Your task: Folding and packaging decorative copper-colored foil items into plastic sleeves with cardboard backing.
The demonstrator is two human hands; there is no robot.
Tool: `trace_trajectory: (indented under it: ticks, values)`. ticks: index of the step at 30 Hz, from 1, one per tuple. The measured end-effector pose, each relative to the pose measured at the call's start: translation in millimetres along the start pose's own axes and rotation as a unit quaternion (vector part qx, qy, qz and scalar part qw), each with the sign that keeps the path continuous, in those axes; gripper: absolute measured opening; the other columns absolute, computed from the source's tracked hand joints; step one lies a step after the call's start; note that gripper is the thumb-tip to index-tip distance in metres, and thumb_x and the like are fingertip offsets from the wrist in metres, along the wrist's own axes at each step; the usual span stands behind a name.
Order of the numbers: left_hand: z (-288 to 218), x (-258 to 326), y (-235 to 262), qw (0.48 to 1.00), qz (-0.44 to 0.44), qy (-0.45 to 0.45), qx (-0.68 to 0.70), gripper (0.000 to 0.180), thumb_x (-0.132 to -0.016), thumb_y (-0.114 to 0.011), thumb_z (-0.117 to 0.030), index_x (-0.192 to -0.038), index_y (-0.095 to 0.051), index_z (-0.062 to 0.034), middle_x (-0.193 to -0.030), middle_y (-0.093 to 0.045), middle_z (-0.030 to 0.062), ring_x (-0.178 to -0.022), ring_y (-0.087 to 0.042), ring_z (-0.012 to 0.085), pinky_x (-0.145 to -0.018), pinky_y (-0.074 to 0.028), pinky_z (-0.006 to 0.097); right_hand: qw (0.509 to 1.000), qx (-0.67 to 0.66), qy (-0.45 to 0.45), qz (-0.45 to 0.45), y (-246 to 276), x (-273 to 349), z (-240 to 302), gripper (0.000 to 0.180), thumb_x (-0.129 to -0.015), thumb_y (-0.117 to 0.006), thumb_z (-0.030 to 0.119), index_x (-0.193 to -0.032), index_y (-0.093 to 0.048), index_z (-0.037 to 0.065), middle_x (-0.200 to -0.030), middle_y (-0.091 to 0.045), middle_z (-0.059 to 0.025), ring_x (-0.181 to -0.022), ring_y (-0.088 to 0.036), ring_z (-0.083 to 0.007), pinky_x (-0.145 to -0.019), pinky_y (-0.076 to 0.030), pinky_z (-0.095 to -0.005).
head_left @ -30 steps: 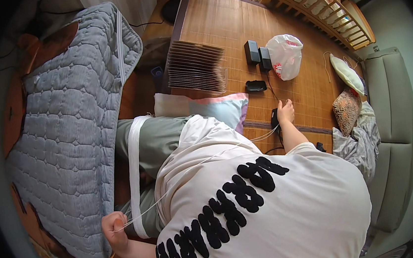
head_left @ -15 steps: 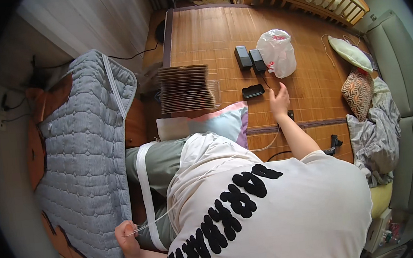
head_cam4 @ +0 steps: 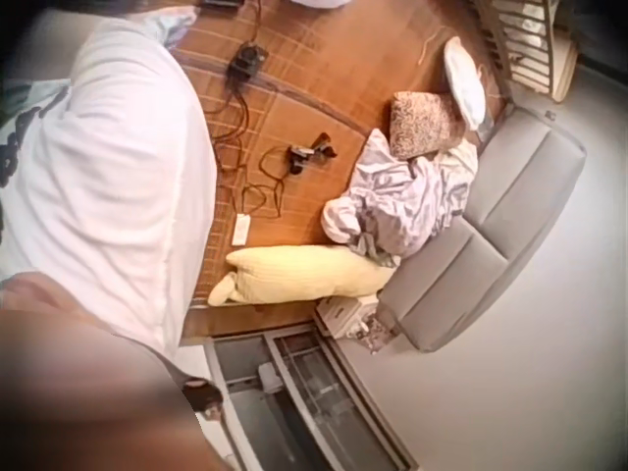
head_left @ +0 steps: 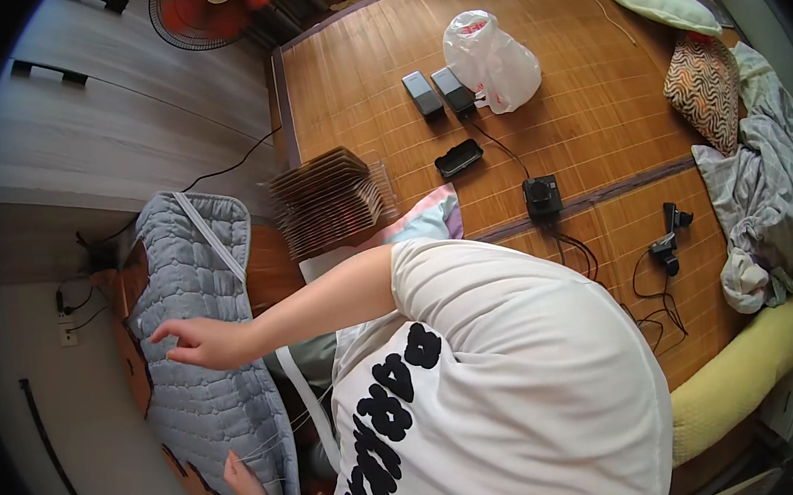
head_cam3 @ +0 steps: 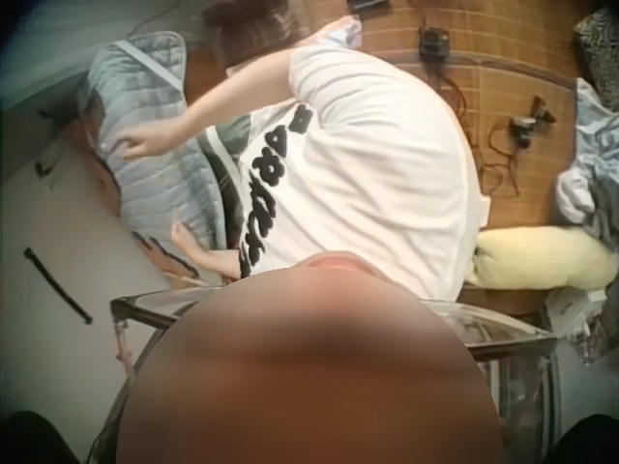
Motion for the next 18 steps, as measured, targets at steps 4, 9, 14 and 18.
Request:
trace_trajectory:
  ticks: [4,9,14,18]
  values:
    - [1.9,2.8,1.8,0.998,0.014,0.059,0.019,0.043,-0.106,-0.051,-0.033,-0.069,-0.045,-0.0121,-0.061,-0.03,-0.0096,-0.056,-0.026,0.0035,-0.05,-0.018,0.027,0.994,-0.048,0.082,0.061,-42.1,-17.6,20.6,0.032,-0.101,-0.055,0.019,-0.129,-0.055,0.004,-0.116,-0.065,-0.0124,-0.104,-0.062,-0.0248,-0.091,-0.049,-0.0378]
    - [9.6,4.5,-8.0,0.976,0.119,0.124,-0.131,0.034,-0.102,-0.059,-0.032,-0.081,-0.055,-0.0059,-0.065,-0.044,-0.0061,-0.061,-0.039,0.0063,-0.055,-0.033,0.027,0.99,-0.066,0.084,0.095,-64.6,-18.4,27.9,0.031,-0.099,-0.055,0.021,-0.125,-0.058,0.004,-0.115,-0.066,-0.0145,-0.105,-0.064,-0.0276,-0.091,-0.05,-0.0398]
    - [-24.3,35.9,-13.8,0.96,0.143,0.046,-0.236,0.046,-0.091,-0.073,-0.033,-0.124,-0.058,-0.0053,-0.116,-0.06,0.0117,-0.107,-0.058,0.0226,-0.093,-0.045,0.035,0.986,-0.071,0.067,0.135,-72.3,-12.2,30.1,0.033,-0.099,-0.056,0.024,-0.126,-0.057,0.004,-0.112,-0.066,-0.0137,-0.101,-0.063,-0.0251,-0.088,-0.049,-0.0378]
    - [-80.6,58.2,2.9,0.933,-0.033,0.003,-0.358,0.057,-0.089,-0.074,-0.035,-0.139,-0.055,-0.0134,-0.152,-0.045,0.0147,-0.139,-0.043,0.0341,-0.118,-0.023,0.052,0.977,-0.12,0.073,0.158,-64.0,5.6,39.6,0.035,-0.101,-0.055,0.021,-0.133,-0.054,0.006,-0.109,-0.065,-0.0101,-0.1,-0.061,-0.0219,-0.088,-0.048,-0.038]
Point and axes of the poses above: each hand's wrist, its own x-axis away from the middle knuckle, its own y-axis out of the back of the hand, z = x × y, the point moved 5 cm from there along -x, towards the middle knuckle
